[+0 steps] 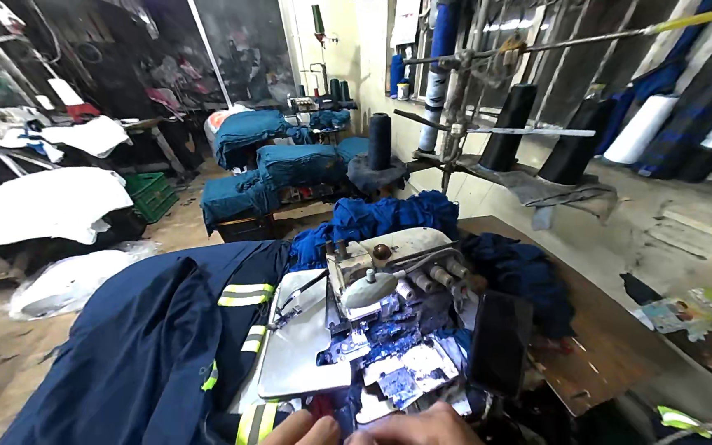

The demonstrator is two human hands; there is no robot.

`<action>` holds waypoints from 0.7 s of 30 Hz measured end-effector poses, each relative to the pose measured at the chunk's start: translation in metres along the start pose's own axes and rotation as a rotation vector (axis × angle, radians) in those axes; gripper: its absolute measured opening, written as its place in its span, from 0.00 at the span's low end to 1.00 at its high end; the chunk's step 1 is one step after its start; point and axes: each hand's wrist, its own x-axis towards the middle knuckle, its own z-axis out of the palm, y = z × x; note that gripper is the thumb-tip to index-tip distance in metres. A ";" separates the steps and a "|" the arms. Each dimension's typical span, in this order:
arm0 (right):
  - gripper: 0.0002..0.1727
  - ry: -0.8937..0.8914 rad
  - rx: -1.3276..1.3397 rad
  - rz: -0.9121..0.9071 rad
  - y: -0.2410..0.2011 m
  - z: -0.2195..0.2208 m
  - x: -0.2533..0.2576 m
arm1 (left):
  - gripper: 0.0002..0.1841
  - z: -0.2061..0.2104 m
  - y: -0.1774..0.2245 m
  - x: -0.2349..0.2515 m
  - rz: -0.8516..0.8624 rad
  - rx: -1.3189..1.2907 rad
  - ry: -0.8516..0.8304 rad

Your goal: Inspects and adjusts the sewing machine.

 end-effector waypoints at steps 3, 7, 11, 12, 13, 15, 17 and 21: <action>0.11 0.013 0.014 0.028 0.004 -0.003 -0.004 | 0.12 -0.002 -0.002 -0.002 -0.046 -0.110 -0.006; 0.14 0.050 0.052 -0.039 0.005 -0.005 -0.005 | 0.11 0.012 -0.003 -0.006 -0.187 -0.318 0.074; 0.13 0.123 0.099 -0.086 0.008 -0.002 -0.004 | 0.09 0.027 0.000 -0.011 -0.374 -0.550 0.103; 0.12 0.146 0.121 -0.078 0.009 -0.001 -0.004 | 0.08 0.027 0.000 -0.010 -0.414 -0.616 0.102; 0.10 0.172 0.153 -0.062 0.009 0.001 -0.004 | 0.07 0.026 0.000 -0.009 -0.444 -0.672 0.104; 0.05 0.220 0.227 -0.022 0.008 0.004 -0.004 | 0.06 0.027 -0.004 -0.009 -0.469 -0.752 0.114; 0.04 0.250 0.276 0.011 0.006 0.006 -0.004 | 0.06 0.030 -0.007 -0.009 -0.466 -0.797 0.125; 0.06 0.280 0.302 0.057 0.005 0.006 -0.004 | 0.05 0.030 -0.009 -0.009 -0.460 -0.828 0.122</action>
